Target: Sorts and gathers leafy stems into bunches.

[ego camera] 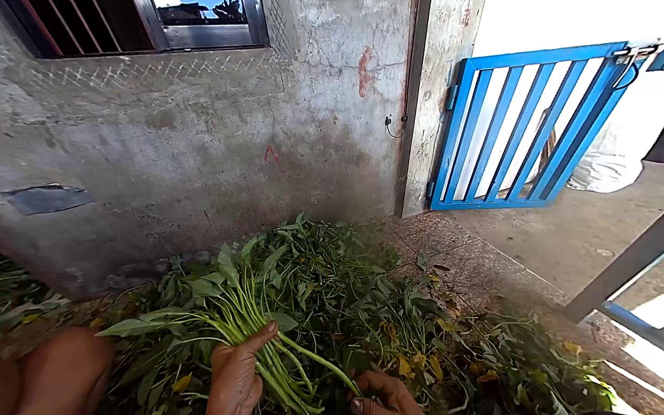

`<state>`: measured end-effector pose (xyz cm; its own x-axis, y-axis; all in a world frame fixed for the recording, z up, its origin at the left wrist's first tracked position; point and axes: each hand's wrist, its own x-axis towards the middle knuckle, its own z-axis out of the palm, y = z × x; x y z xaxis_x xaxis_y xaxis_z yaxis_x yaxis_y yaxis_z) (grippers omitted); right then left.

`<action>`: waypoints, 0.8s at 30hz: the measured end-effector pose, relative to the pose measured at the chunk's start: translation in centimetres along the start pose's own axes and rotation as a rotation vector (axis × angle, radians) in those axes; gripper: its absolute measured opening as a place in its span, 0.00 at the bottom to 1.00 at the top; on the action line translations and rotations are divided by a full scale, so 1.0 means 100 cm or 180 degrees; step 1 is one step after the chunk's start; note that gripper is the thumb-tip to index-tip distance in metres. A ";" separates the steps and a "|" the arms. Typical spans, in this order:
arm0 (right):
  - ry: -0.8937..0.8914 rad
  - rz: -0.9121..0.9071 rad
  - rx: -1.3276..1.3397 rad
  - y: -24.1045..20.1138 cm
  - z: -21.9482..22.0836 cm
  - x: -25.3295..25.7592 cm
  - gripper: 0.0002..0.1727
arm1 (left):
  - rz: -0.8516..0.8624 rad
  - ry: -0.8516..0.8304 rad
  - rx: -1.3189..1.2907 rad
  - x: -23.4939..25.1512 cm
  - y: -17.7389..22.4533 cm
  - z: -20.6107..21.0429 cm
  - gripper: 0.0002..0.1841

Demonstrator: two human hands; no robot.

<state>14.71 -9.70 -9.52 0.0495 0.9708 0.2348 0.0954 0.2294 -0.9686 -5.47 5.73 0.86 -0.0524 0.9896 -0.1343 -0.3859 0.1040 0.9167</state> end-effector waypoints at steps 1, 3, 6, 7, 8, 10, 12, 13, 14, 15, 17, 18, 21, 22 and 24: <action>0.0059 0.0019 0.0267 -0.005 0.003 0.001 0.12 | -0.0044 0.0002 -0.0001 0.001 -0.001 0.000 0.14; 0.0188 0.0196 0.0738 -0.016 0.009 0.002 0.11 | -0.0121 0.0066 -0.0042 0.003 -0.002 0.001 0.13; 0.0410 0.0450 0.0829 -0.022 0.016 0.003 0.16 | -0.0152 0.0301 -0.0173 0.005 -0.002 0.003 0.11; 0.0455 0.0511 0.0799 -0.022 0.017 0.003 0.17 | -0.0135 0.0397 -0.0195 0.005 -0.001 0.004 0.11; 0.0467 0.0554 0.0798 -0.023 0.020 0.002 0.17 | -0.0107 0.0478 -0.0205 0.003 0.000 0.005 0.11; 0.0495 0.0604 0.0893 -0.028 0.027 0.001 0.18 | -0.0031 0.0600 -0.0258 0.002 0.001 0.007 0.12; 0.0598 0.0648 0.1038 -0.033 0.033 0.000 0.19 | 0.0006 0.0648 -0.0321 0.002 0.002 0.008 0.12; 0.0686 0.0666 0.1108 -0.035 0.034 -0.001 0.19 | 0.0020 0.0669 -0.0359 0.003 0.003 0.007 0.12; 0.0759 0.0687 0.1166 -0.036 0.034 -0.002 0.19 | 0.0044 0.0705 -0.0391 0.005 0.005 0.006 0.12; 0.0752 0.0688 0.1196 -0.036 0.032 -0.002 0.19 | 0.0071 0.0728 -0.0413 0.007 0.008 0.004 0.12; 0.0538 0.0619 0.1164 -0.035 0.024 -0.004 0.18 | 0.0115 0.0716 -0.0443 0.008 0.011 0.003 0.11; 0.0408 0.0576 0.1156 -0.034 0.020 -0.004 0.17 | 0.0123 0.0688 -0.0435 0.007 0.011 0.003 0.11; 0.0049 0.0472 0.1184 -0.031 0.010 -0.005 0.16 | 0.0119 0.0593 -0.0471 0.009 0.010 0.001 0.10; -0.0111 0.0435 0.1137 -0.029 0.006 -0.005 0.16 | 0.0110 0.0583 -0.0485 0.010 0.010 0.000 0.10; -0.0449 0.0407 0.0854 -0.027 -0.002 -0.005 0.15 | 0.0099 0.0574 -0.0478 0.008 0.010 0.001 0.09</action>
<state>14.68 -10.80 -7.02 -0.0957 0.9888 0.1144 -0.1691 0.0972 -0.9808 -5.78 6.66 1.69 -0.2248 0.9568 -0.1842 -0.5134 0.0444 0.8570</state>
